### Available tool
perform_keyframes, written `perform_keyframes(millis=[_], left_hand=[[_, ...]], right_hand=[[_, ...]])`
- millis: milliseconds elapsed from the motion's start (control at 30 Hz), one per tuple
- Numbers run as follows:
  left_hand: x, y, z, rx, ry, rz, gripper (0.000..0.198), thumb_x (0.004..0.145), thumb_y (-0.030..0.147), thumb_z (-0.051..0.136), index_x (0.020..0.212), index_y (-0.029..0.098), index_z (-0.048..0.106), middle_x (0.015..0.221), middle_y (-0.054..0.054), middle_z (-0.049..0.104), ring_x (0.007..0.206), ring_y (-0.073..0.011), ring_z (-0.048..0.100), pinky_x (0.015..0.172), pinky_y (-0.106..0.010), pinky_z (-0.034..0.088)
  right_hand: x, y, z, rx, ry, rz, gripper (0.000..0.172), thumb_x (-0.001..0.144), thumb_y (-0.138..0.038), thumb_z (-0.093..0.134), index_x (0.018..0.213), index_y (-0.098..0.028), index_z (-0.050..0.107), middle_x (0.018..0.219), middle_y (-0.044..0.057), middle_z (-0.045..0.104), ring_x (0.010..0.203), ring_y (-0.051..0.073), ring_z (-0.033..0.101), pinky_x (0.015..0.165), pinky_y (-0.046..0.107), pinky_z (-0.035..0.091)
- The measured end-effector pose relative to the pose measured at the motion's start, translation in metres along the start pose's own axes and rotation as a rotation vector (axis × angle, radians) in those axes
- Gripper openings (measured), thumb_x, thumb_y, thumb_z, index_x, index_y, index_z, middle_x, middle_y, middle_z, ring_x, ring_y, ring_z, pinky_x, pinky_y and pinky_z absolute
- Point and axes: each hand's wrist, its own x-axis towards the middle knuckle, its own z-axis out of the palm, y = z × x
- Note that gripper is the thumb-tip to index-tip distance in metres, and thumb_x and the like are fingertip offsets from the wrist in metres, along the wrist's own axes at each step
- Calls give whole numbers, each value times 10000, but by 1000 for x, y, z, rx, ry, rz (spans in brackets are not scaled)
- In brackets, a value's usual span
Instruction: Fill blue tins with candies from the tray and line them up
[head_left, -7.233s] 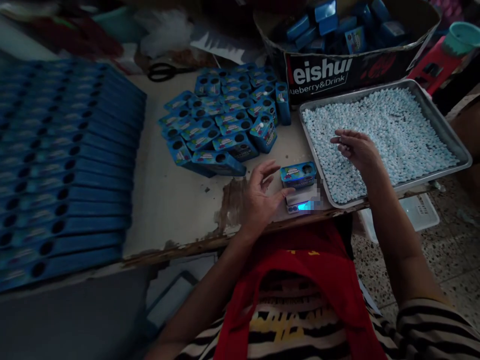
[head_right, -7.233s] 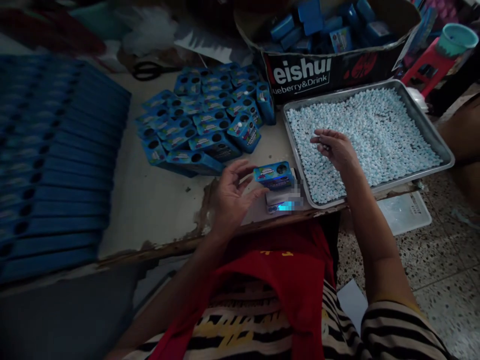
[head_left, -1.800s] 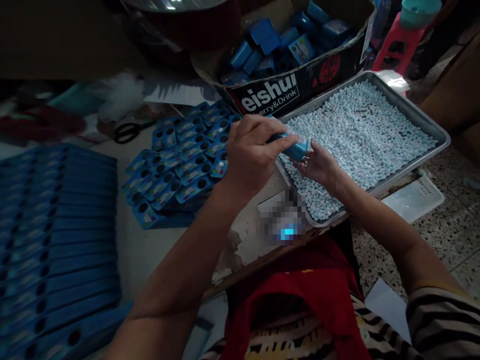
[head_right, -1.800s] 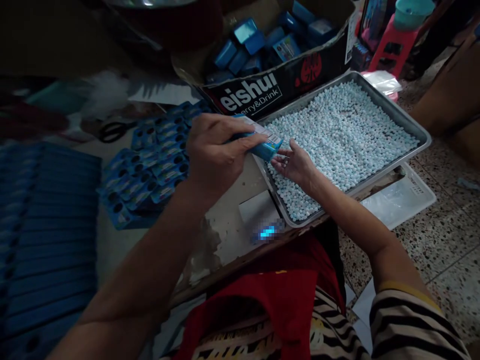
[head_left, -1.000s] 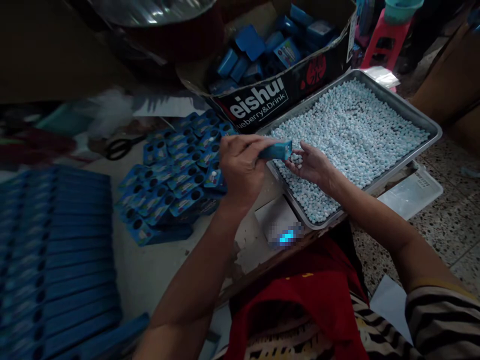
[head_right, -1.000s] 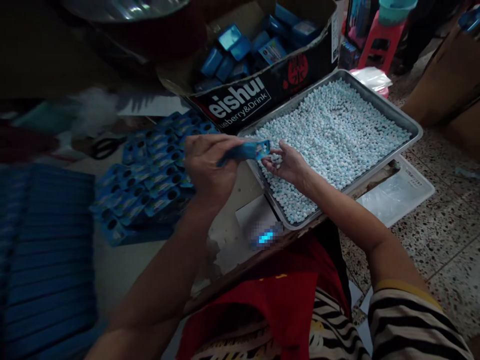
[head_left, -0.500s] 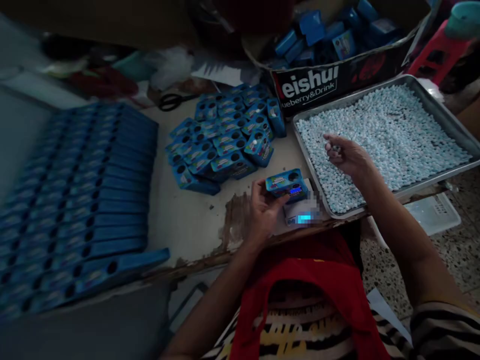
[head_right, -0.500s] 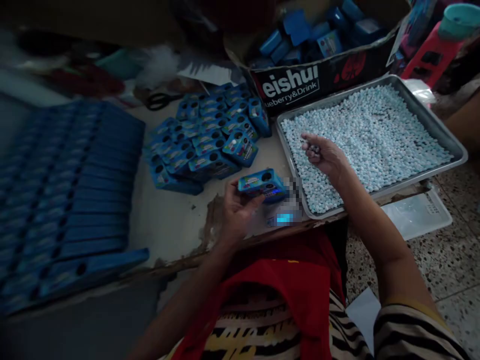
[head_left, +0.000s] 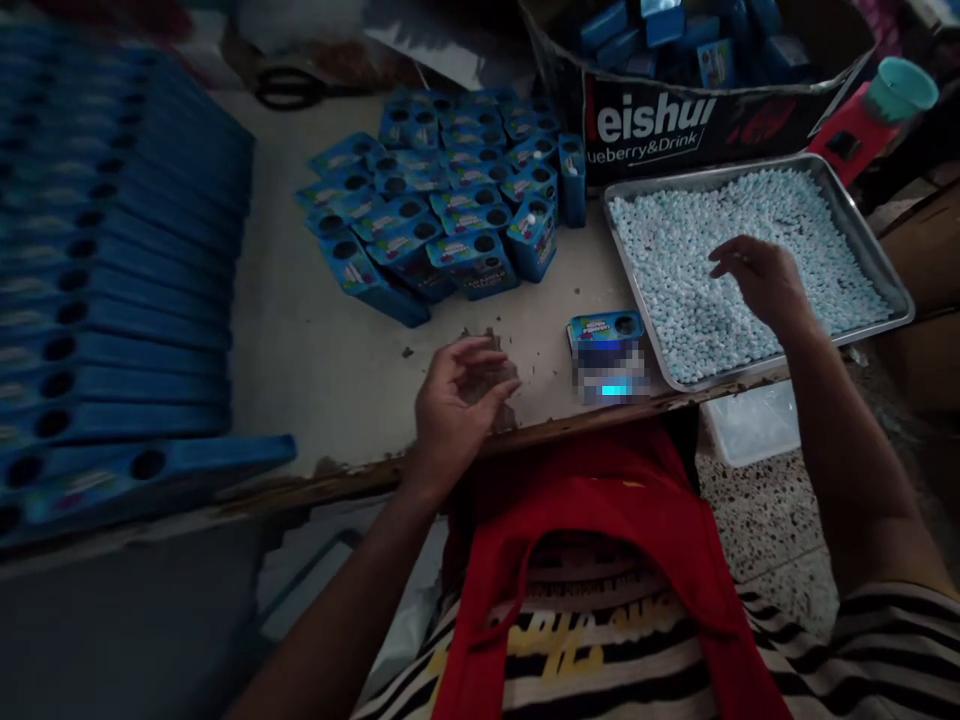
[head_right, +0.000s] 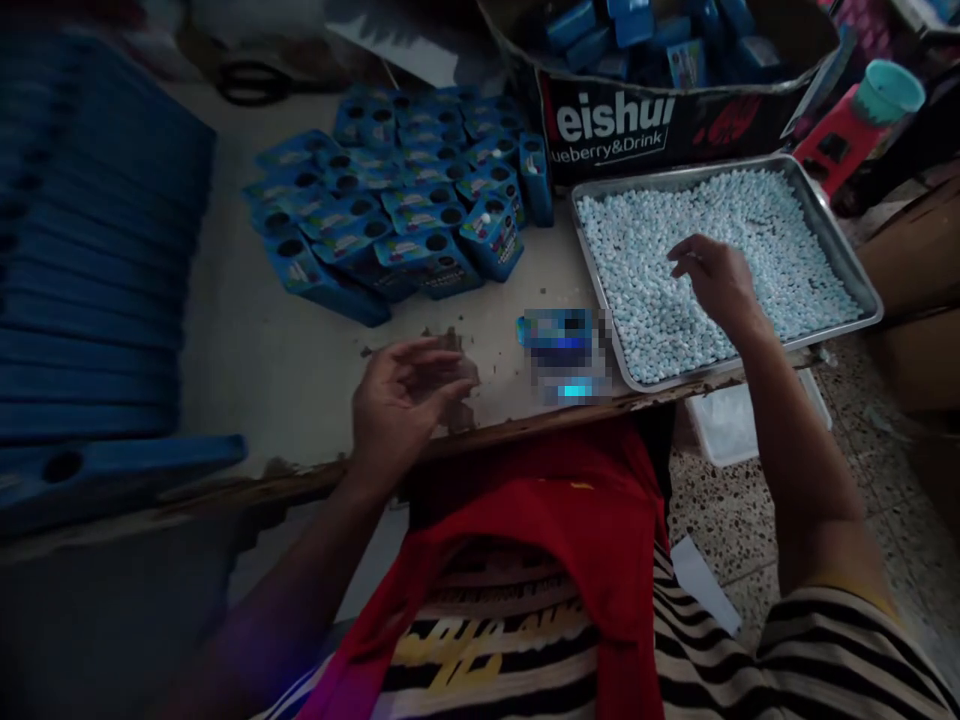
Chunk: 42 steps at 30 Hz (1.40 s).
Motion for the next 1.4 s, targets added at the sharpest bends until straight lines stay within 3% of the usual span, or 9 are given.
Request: perform_keyframes(millis=[167,333,433,667,900,1033,1233,1300,1400], left_hand=[[-18,4,-12,14,96,53,483,906,399,957,1323,293,737,1162,-64,846,1139,-298,859,1103,-502,728],[-28,5,-7,49,135,56,390,955,402,908,1295,288,756,1153,-54,854,1098,-280,863,1095,-470,730],[-29,4,-6,32,150,26,381,948,396,887,1285,275,758,1162,-55,855,1103,-272,858,1101,-460,731],[-19,15,-1,49,78,34,321,971,329,870,1260,249,755,1148,-51,843,1107,-247,853,1102,-421,730],[0,38,24,93,43,109,517,905,184,951,1362,254,720,1271,-61,831,1218,-259,834,1158,-452,707],[9,40,45,111,-8,157,738,848,155,1029,1472,282,657,1380,-75,798,1318,-286,807,1166,-477,683],[19,34,72,59,-82,122,760,902,338,1035,1531,279,611,1429,-116,777,1373,-319,781,1154,-485,664],[21,32,79,45,-102,91,760,895,362,1037,1526,273,623,1438,-117,779,1382,-318,774,1162,-475,658],[28,30,87,12,-146,76,625,909,339,1015,1439,245,696,1359,-96,812,1276,-288,808,1118,-414,667]], right_hand=[[6,14,-10,395,11,334,151,948,-324,843,944,-257,708,715,-31,633,547,115,478,514,236,398],[-1,13,-9,598,-81,617,220,824,-184,837,972,-260,693,761,-36,662,586,107,542,506,182,437],[-11,9,-10,615,-91,564,272,792,-200,854,1039,-265,762,813,-16,717,631,110,590,526,182,450],[-19,-7,-4,430,-162,351,282,898,-541,913,971,-296,793,798,19,744,572,145,535,516,289,370],[-21,-18,1,576,-265,384,400,721,-416,1086,986,-257,831,835,-2,770,628,85,591,544,189,462],[-23,-26,0,473,-251,300,346,802,-400,1069,990,-238,828,841,14,772,658,108,639,566,207,525],[-23,-36,-2,340,-287,192,291,898,-463,992,1013,-224,875,831,38,783,679,134,651,625,259,550],[-22,-36,-5,241,-308,118,270,940,-473,938,1053,-232,893,880,52,817,773,180,724,719,314,602],[-22,-35,-6,15,-302,-67,203,914,-406,927,1063,-269,922,1223,101,881,1223,327,800,1002,460,639]])
